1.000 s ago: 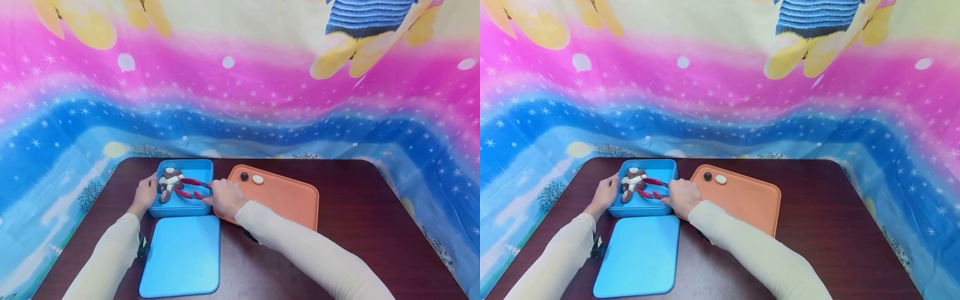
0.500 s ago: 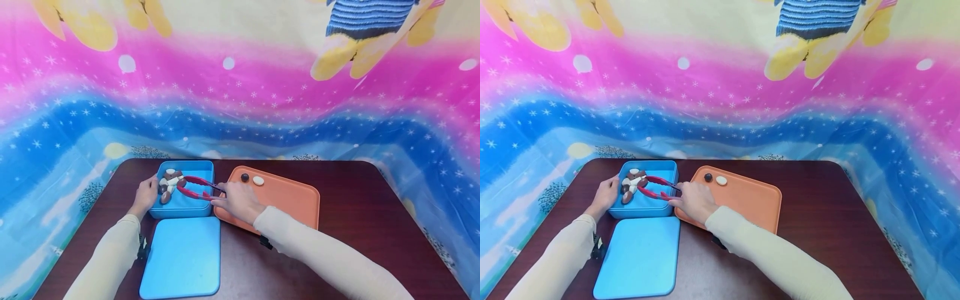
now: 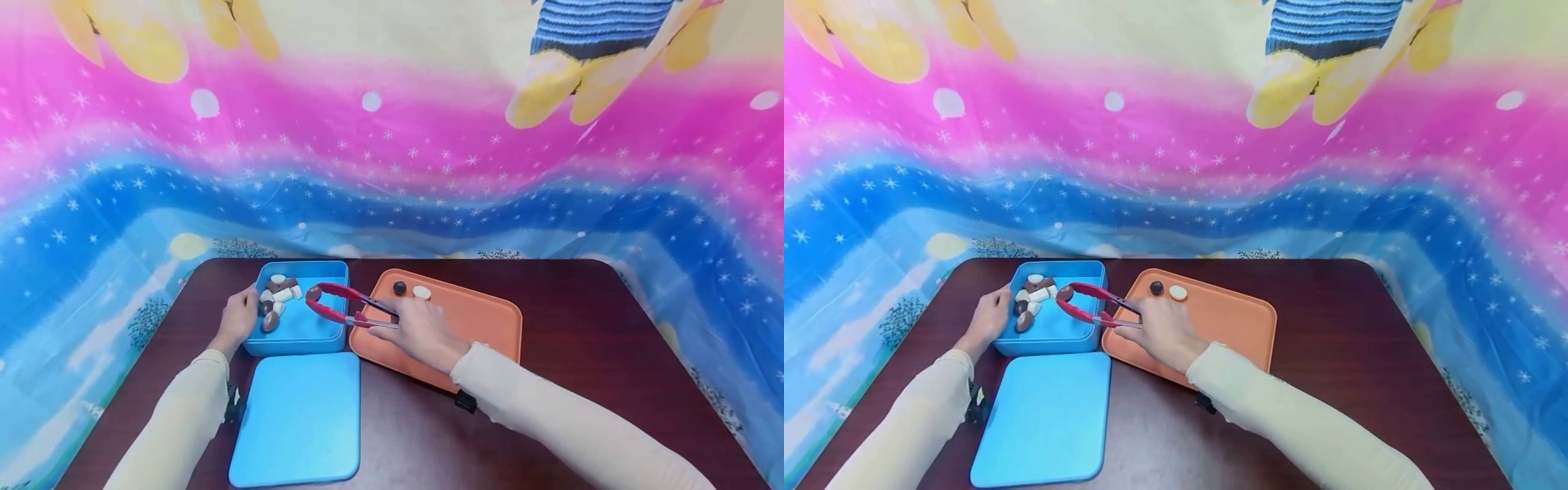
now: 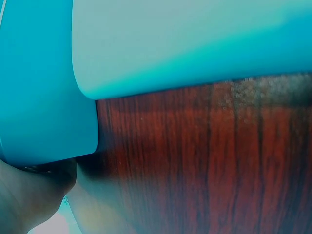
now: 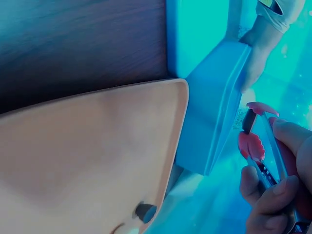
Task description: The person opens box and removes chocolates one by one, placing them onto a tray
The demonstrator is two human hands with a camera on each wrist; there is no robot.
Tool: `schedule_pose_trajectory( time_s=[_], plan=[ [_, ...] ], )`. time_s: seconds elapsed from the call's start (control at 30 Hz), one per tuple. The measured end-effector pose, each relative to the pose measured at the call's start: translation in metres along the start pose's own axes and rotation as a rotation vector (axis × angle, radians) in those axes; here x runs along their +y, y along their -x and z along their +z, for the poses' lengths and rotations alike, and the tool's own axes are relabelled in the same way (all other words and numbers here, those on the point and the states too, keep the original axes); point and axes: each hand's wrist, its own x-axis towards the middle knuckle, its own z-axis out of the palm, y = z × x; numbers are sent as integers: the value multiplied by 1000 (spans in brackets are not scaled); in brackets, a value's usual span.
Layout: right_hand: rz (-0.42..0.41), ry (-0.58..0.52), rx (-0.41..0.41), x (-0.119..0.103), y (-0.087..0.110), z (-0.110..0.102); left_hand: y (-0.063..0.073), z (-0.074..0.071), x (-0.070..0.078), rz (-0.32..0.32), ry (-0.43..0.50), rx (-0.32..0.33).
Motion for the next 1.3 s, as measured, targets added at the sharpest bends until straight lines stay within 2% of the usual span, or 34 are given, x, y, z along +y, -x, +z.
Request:
schedule_pose_trajectory(
  time_s=[0.37, 0.63, 0.8, 1.3],
  plan=[
    [11, 61, 25, 23, 25, -17, 1, 0, 0, -2, -4, 1],
    [58, 78, 29, 40, 38, -24, 0, 1, 0, -4, 0, 5],
    [82, 90, 40, 48, 44, -29, 0, 0, 0, -1, -4, 4],
    [62, 156, 72, 73, 56, -35, 1, 0, -2, 28, -4, 37]
  ],
)
